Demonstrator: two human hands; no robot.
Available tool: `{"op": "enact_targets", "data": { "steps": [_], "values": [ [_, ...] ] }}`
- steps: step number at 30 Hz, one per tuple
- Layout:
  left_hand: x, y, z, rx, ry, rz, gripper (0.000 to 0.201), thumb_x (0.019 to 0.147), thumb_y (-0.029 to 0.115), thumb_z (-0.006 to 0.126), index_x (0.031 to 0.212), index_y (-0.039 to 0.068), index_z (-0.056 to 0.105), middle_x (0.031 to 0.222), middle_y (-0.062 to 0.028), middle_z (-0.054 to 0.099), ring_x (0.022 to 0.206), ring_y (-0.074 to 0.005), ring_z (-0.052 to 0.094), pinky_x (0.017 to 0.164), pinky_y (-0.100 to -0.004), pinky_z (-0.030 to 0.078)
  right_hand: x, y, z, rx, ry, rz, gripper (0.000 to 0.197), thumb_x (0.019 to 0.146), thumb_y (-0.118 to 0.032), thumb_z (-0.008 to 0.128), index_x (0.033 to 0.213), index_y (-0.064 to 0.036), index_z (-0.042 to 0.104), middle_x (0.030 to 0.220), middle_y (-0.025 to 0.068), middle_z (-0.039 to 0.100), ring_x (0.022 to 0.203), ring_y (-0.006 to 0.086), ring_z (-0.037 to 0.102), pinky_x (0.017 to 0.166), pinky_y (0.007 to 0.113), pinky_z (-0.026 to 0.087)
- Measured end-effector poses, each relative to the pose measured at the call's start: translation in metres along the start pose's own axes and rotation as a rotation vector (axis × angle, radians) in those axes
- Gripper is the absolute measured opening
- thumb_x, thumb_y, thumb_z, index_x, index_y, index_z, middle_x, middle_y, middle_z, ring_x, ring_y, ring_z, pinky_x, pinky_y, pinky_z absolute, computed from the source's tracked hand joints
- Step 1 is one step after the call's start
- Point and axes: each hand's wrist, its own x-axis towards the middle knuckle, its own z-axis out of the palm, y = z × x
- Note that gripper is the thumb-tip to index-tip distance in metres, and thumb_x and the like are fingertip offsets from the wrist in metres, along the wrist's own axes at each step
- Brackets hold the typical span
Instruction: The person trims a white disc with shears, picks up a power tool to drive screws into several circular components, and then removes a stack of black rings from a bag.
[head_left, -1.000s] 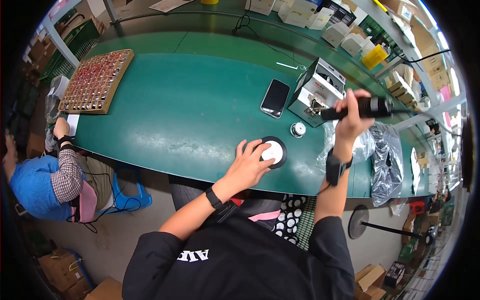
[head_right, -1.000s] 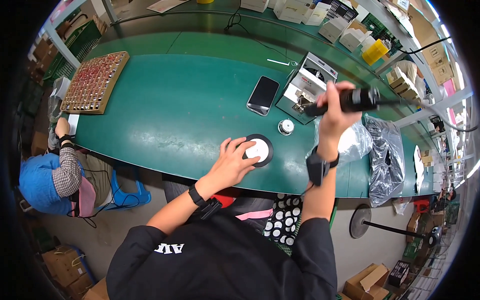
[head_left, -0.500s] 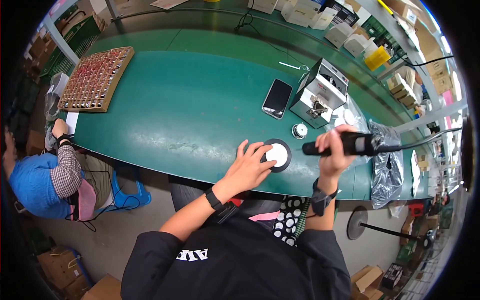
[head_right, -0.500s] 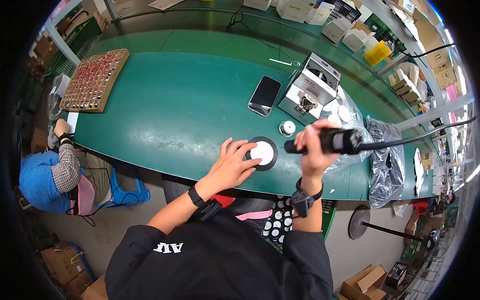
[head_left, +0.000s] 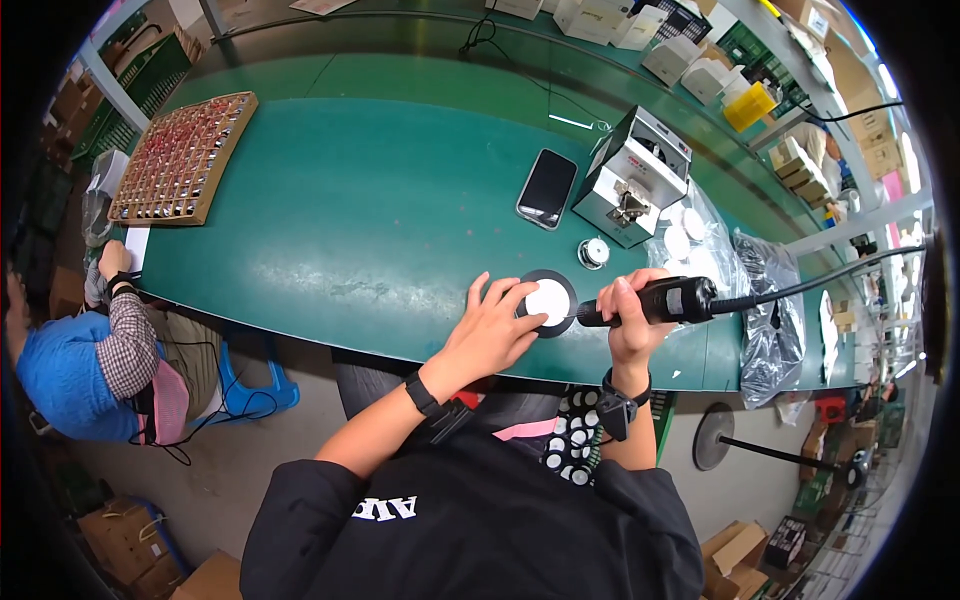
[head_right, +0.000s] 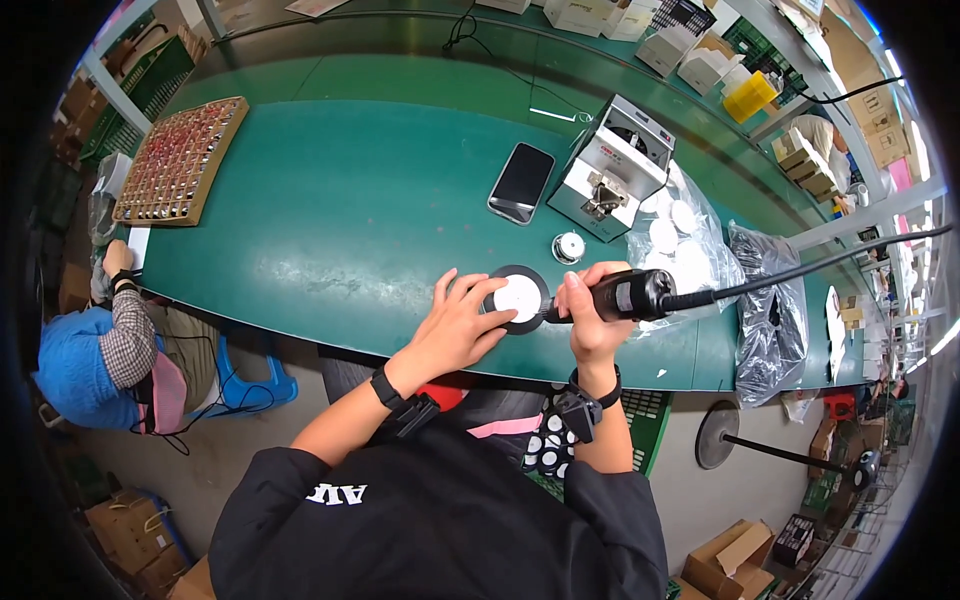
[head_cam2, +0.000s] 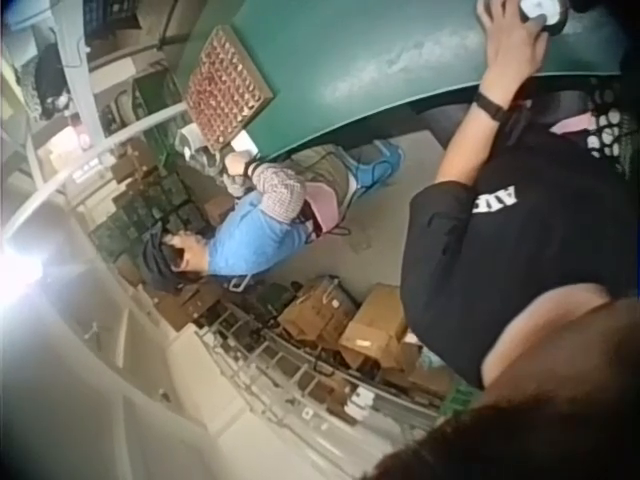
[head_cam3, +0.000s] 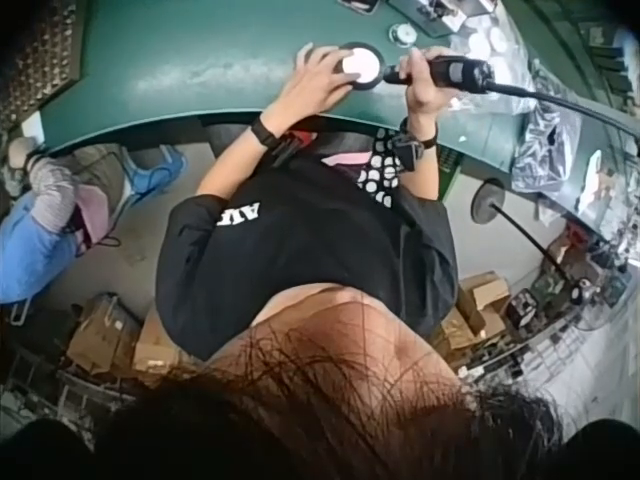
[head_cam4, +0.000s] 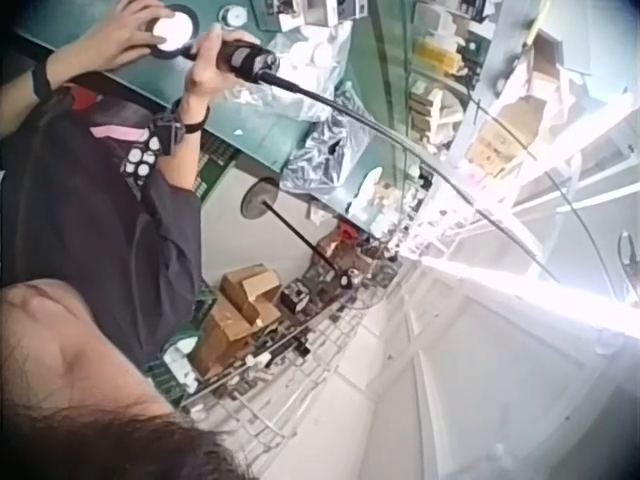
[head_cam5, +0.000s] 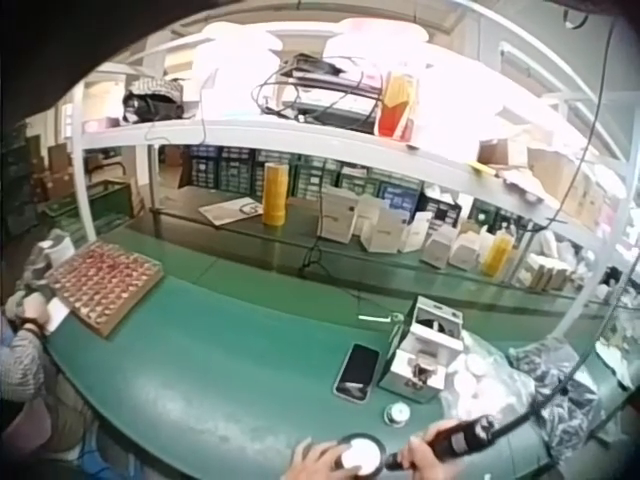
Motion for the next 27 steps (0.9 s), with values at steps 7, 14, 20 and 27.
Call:
{"op": "enact_targets", "data": {
  "steps": [7,14,20,27],
  "values": [
    [0.012,0.008,0.013,-0.016,0.022,-0.003,0.033,0.08,0.024,0.078,0.112,0.018,0.074,0.137,-0.0077,0.052,0.134,-0.0316,0.043,0.113,-0.0661,0.024,0.002,-0.002,-0.003,0.027,-0.018,0.042,0.016,0.087,0.003,0.061,0.094,-0.0021,0.048,0.069,0.0064,0.048,0.048,0.015,0.046,0.053,0.033,0.047],
    [0.022,0.011,0.027,-0.015,0.028,0.028,0.031,0.079,0.025,0.079,0.108,0.017,0.075,0.132,-0.0073,0.054,0.133,-0.0308,0.044,0.112,-0.0684,0.022,0.032,-0.015,-0.005,0.077,-0.115,0.109,0.017,0.087,0.002,0.063,0.099,-0.0009,0.052,0.067,0.0066,0.051,0.049,0.0165,0.049,0.054,0.034,0.048],
    [0.007,-0.007,0.012,-0.057,0.005,0.043,0.029,0.081,0.015,0.076,0.11,0.018,0.075,0.134,-0.0056,0.055,0.134,-0.0303,0.045,0.114,-0.0649,0.024,0.147,-0.027,-0.007,0.006,0.039,-0.269,0.012,0.088,0.001,0.069,0.092,-0.0011,0.057,0.067,0.0062,0.054,0.049,0.0165,0.051,0.053,0.033,0.047],
    [0.005,-0.008,0.01,-0.034,-0.005,0.028,0.03,0.083,0.01,0.072,0.111,0.018,0.074,0.135,-0.0058,0.055,0.133,-0.0308,0.047,0.115,-0.0626,0.024,0.17,-0.003,-0.01,-0.087,0.025,-0.163,0.014,0.087,0.0,0.071,0.089,-0.0021,0.058,0.066,0.0052,0.054,0.05,0.0156,0.05,0.053,0.032,0.045]
  ]
}}
